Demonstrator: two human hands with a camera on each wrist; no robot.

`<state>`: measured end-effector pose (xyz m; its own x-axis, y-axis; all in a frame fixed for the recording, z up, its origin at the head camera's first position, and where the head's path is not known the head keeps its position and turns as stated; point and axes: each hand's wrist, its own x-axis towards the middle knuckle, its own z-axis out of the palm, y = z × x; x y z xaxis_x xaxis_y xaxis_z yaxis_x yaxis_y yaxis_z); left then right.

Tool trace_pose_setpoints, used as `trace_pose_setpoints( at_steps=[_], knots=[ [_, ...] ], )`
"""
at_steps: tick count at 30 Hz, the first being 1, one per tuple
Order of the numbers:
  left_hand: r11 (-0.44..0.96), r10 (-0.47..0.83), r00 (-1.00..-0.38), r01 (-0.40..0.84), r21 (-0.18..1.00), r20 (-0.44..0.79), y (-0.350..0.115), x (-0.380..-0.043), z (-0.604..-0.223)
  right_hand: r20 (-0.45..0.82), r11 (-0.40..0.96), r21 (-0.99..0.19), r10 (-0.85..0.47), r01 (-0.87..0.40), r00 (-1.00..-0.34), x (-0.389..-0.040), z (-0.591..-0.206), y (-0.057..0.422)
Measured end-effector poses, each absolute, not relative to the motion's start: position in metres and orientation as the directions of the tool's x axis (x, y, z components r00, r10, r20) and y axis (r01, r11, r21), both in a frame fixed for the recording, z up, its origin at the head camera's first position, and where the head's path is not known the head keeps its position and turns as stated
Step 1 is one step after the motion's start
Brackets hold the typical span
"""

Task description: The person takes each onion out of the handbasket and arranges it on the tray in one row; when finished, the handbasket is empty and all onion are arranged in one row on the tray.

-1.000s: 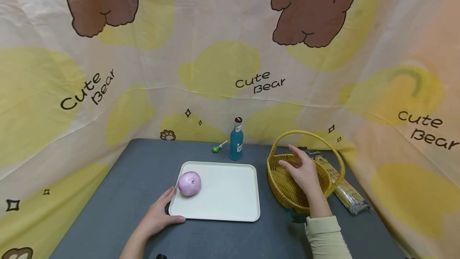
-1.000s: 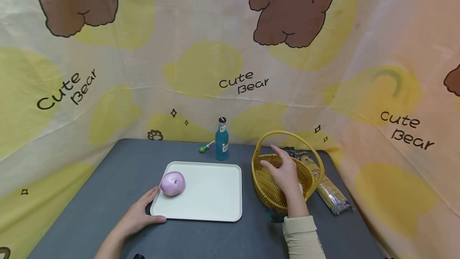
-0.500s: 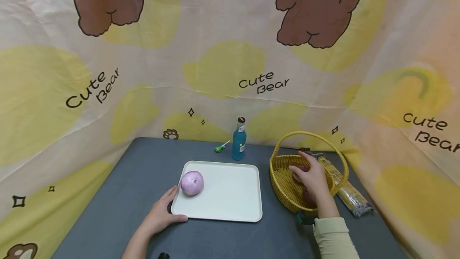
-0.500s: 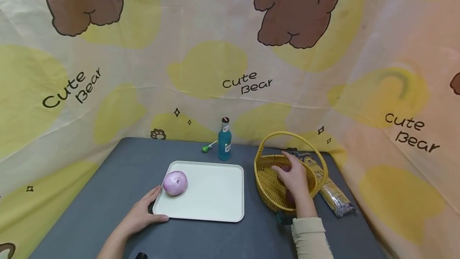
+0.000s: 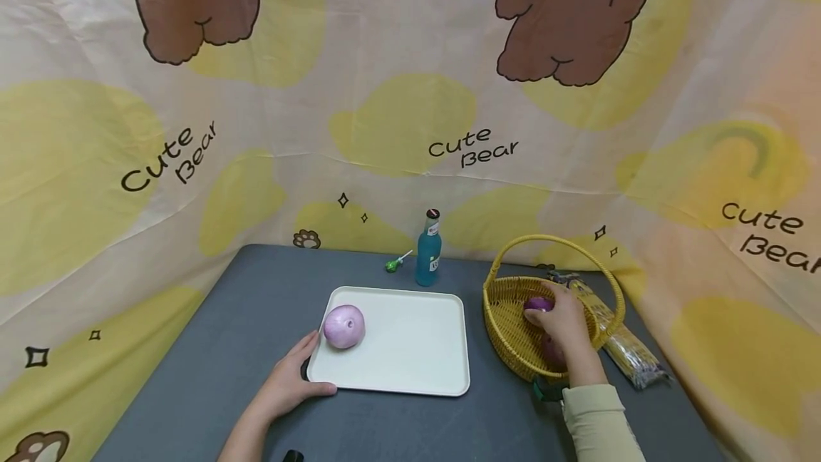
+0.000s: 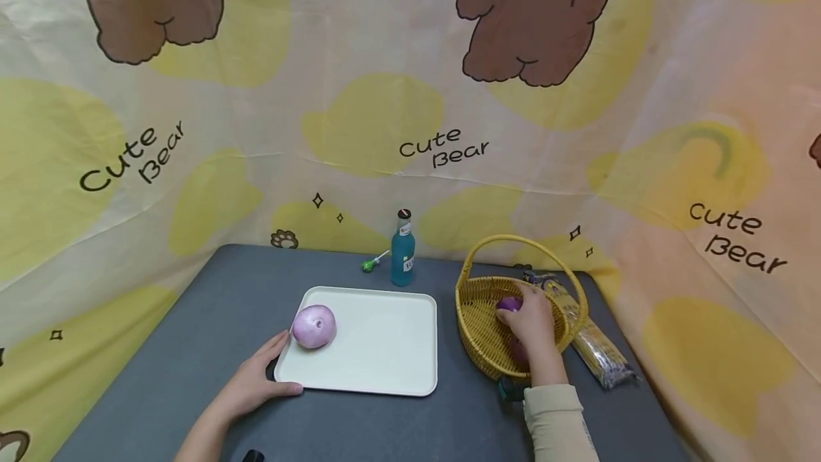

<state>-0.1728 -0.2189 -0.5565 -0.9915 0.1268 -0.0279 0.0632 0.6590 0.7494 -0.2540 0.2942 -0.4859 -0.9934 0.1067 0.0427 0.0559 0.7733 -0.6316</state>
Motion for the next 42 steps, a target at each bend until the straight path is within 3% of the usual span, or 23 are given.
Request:
trace_pose_setpoints(
  at_steps=[6,13,27,42],
  knots=[
    [0.661,0.127,-0.990,0.044,0.749,-0.054,-0.220,-0.172,-0.554,-0.030,0.822,-0.557,0.126,0.121,-0.992,-0.257,-0.493,0.297],
    [0.660,0.127,-0.991,0.046,0.750,-0.051,-0.220,-0.172,-0.553,0.013,0.854,-0.513,0.111,0.089,-0.994,-0.260,-0.495,0.296],
    [0.661,0.122,-0.991,0.035,0.750,-0.062,-0.219,-0.174,-0.555,0.171,0.779,-0.627,0.092,-0.036,-0.981,-0.254,-0.479,0.289],
    [0.665,0.133,-0.990,0.053,0.745,-0.049,-0.220,-0.172,-0.554,0.211,0.734,-0.676,0.109,-0.065,-0.971,-0.230,-0.459,0.265]
  ],
)
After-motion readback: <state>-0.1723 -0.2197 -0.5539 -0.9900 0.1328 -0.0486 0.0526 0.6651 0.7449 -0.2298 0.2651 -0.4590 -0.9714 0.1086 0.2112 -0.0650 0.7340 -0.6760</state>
